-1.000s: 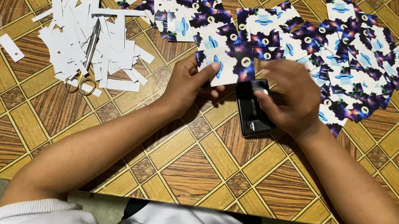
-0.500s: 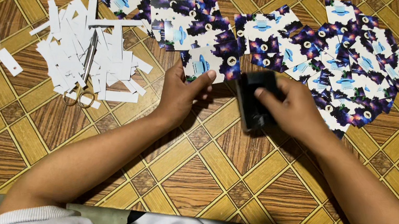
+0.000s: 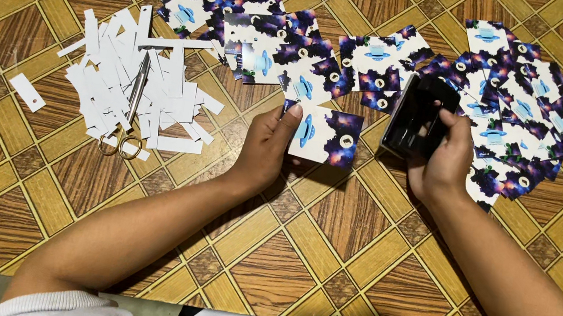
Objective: The person uses a hand-held hole puncher to create holes in several small printed tags on a table.
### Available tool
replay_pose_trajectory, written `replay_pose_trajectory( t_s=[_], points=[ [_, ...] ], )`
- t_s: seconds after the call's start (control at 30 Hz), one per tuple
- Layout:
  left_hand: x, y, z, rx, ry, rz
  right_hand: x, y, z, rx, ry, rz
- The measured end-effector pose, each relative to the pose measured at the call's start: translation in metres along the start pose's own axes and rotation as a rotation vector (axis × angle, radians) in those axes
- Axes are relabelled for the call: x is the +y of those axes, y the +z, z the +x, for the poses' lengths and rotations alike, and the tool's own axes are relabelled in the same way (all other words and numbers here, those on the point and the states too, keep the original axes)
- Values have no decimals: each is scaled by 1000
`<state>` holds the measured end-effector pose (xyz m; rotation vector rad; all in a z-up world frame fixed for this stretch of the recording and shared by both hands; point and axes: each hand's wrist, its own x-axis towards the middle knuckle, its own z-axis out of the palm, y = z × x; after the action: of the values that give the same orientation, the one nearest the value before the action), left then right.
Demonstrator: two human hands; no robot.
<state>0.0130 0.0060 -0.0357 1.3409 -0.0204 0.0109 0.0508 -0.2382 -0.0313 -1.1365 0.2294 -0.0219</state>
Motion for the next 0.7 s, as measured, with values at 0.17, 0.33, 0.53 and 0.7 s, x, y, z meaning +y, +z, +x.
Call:
replay_pose_trajectory(
  t_s=[0.17, 0.33, 0.53, 0.7],
  points=[
    [5, 2, -3, -74, 55, 186, -14, 19, -19, -101, -58, -141],
    [13, -4, 1, -205, 161, 431, -16, 23, -15, -94, -30, -37],
    [36, 0, -5, -283, 55, 308, -36, 33, -8, -18, 114, -51],
    [35, 0, -9, -334, 44, 246, -16, 18, -1, -90, 80, -88]
  ],
)
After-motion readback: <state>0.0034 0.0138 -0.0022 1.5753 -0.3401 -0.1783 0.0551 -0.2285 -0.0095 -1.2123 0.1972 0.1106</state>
